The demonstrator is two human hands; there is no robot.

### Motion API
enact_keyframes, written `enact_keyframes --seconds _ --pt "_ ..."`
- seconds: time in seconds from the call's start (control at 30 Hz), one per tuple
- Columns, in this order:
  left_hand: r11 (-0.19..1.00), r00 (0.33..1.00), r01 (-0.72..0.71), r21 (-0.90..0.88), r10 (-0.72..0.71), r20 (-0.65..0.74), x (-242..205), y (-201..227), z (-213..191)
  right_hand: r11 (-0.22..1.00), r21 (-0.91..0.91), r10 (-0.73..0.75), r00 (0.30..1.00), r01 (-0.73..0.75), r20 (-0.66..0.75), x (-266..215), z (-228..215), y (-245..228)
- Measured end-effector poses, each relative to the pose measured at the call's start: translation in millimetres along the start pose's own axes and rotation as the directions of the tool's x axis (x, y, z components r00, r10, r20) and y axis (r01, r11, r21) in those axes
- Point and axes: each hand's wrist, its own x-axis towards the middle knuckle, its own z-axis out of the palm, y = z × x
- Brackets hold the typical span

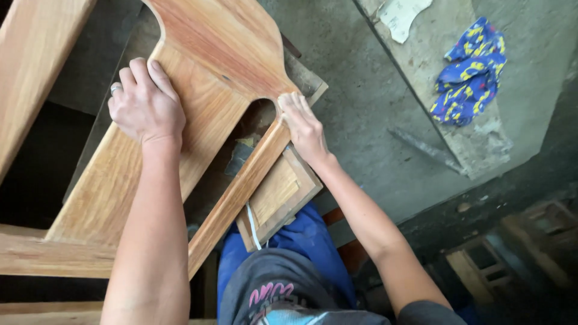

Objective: The person sands the surface and edges of a wooden frame using a sanding block. They hold the frame steady with one hand while moving the sanding block back and forth across the wood. The person repositions the frame to access different areas and continues sanding the edges and flat surfaces.

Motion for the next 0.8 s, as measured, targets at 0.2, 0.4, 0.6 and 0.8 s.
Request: enact_keyframes --seconds 0.2,0.4,0.6,0.8 --pt "0.999 0.998 0.033 0.024 -0.031 -0.055 -2.4 -4.3 2.3 0.914 -0.265 -0.304 0.951 0.308 0.059 19.4 -1.0 18.5" --pt "1.0 1.0 0.007 0.028 -0.007 -0.028 -10.2 -6.7 7.8 0.871 -0.148 -0.434 0.874 0.469 0.218 -23.7 -13.6 46.8" --pt "1.0 0.999 0.013 -0.018 -0.013 -0.031 -11.2 -5.7 16.1 0.821 -0.14 -0.52 0.827 0.553 0.215 9.6 -0.5 37.3" --pt "1.0 0.999 -0.019 -0.003 0.018 -0.049 -14.4 -8.7 16.6 0.83 -0.052 -0.528 0.813 0.555 0.244 13.8 -11.4 33.4"
